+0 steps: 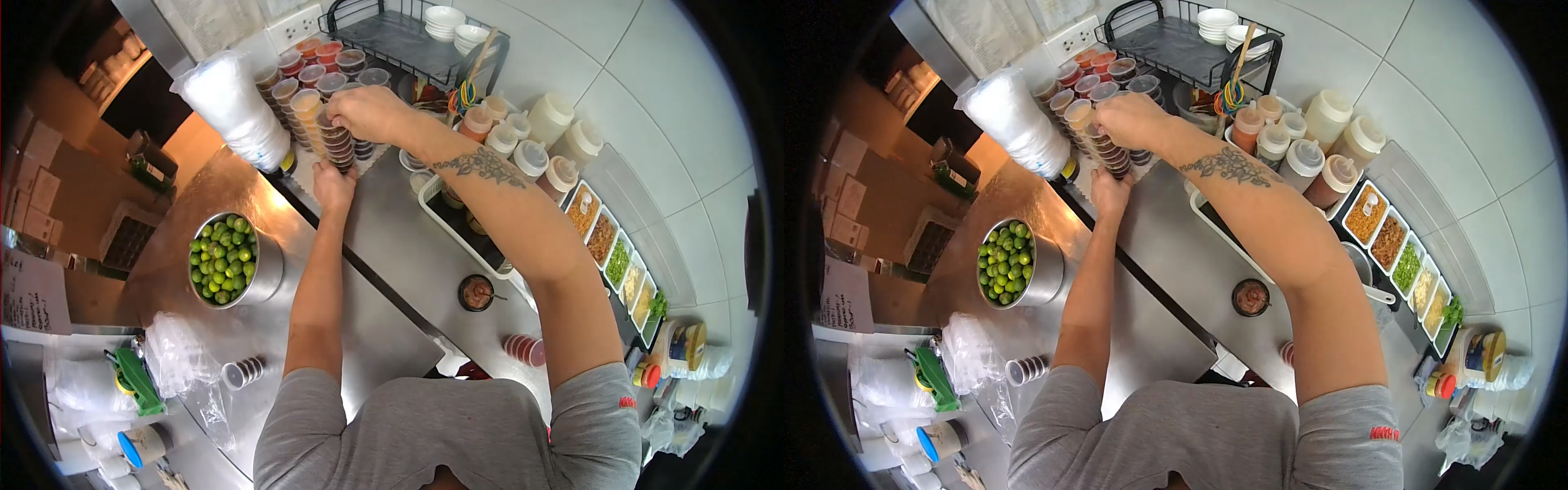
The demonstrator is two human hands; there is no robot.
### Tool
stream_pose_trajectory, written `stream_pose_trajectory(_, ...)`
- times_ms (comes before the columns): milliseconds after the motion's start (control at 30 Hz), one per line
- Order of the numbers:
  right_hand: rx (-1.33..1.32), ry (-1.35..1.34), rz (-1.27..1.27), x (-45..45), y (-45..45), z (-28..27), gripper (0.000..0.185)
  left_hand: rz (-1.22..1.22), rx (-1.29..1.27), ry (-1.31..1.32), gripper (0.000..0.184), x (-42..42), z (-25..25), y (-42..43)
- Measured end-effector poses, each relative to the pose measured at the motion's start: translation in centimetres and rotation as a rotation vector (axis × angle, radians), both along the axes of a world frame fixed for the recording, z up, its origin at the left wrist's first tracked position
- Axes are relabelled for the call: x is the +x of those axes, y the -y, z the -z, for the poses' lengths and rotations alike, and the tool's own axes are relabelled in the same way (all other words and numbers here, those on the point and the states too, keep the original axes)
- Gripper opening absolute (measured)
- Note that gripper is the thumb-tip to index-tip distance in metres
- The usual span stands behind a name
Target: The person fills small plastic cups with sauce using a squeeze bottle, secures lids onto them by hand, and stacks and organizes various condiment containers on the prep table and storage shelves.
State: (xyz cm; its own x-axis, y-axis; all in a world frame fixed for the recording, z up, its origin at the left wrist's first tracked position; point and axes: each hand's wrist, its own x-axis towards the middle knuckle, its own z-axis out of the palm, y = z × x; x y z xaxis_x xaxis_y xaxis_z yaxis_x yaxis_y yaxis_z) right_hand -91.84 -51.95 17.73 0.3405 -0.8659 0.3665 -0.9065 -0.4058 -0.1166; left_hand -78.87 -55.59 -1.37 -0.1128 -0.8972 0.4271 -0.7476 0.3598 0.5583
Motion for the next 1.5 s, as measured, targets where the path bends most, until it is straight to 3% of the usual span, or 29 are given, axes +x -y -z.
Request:
stream_pose_trajectory(367,0.007,0.13,0.037,0.5,0.1,0.8,0.023,-0.018,0.086,0.024,0.052,-0.3,-0.4,-0.2)
stream_pose_trajectory(467,-0.133,0.202,0.016,0.0,-1.2,0.2,0.029,-0.079,0.034,0.081,0.048,-0.1,-0.3,-0.6)
stream_pose_trajectory(567,-0.144,0.226,0.022,-1.4,-3.3,-1.9,0.035,-0.067,0.214,0.136,0.04,0.1,-3.6,-4.0)
stream_pose_trajectory(667,-0.167,0.232,0.035,-3.0,-6.6,-4.3,0.035,0.467,0.043,-0.064,0.035,-1.9,-2.2,-3.9)
stream_pose_trajectory(700,-0.202,0.22,0.047,-3.6,-7.3,-4.4,0.033,0.525,0.028,-0.021,0.041,-2.8,-3.0,-3.6)
stream_pose_trajectory(800,-0.169,0.231,0.067,-5.4,-10.4,-5.5,0.033,0.451,-0.048,-0.108,0.046,-5.2,-3.1,-1.7)
stream_pose_trajectory(1067,-0.149,0.255,0.091,-9.8,-22.4,-6.4,0.027,0.457,0.08,-0.027,0.05,-5.3,-2.0,0.7)
stream_pose_trajectory(1100,-0.067,0.316,0.163,-9.9,-24.3,-7.0,0.025,0.448,-0.039,0.035,0.044,-5.3,-1.7,0.7)
stream_pose_trajectory(1200,-0.135,0.317,0.184,-10.4,-30.3,-7.7,0.021,0.557,0.024,0.061,0.021,-3.8,-4.1,-2.7)
stream_pose_trajectory(1233,0.072,0.323,0.224,-9.9,-33.1,-9.9,0.02,0.57,0.047,0.099,0.019,-2.7,-5.0,-4.3)
stream_pose_trajectory(1300,0.071,0.319,0.325,-8.5,-37.4,-9.9,0.018,0.827,0.34,0.005,0.015,-0.8,-5.7,-8.3)
stream_pose_trajectory(1367,0.074,0.312,0.344,-7.3,-41.4,-9.8,0.016,1.077,0.335,0.115,0.016,0.6,-6.6,-14.9)
stream_pose_trajectory(1433,0.136,0.307,0.336,-6.1,-45.2,-8.6,0.016,1.257,0.552,0.141,0.027,1.5,-5.8,-21.6)
stream_pose_trajectory(1500,0.248,0.332,0.382,-4.3,-48.0,-6.4,0.021,1.271,0.698,0.112,0.052,0.8,-6.2,-28.9)
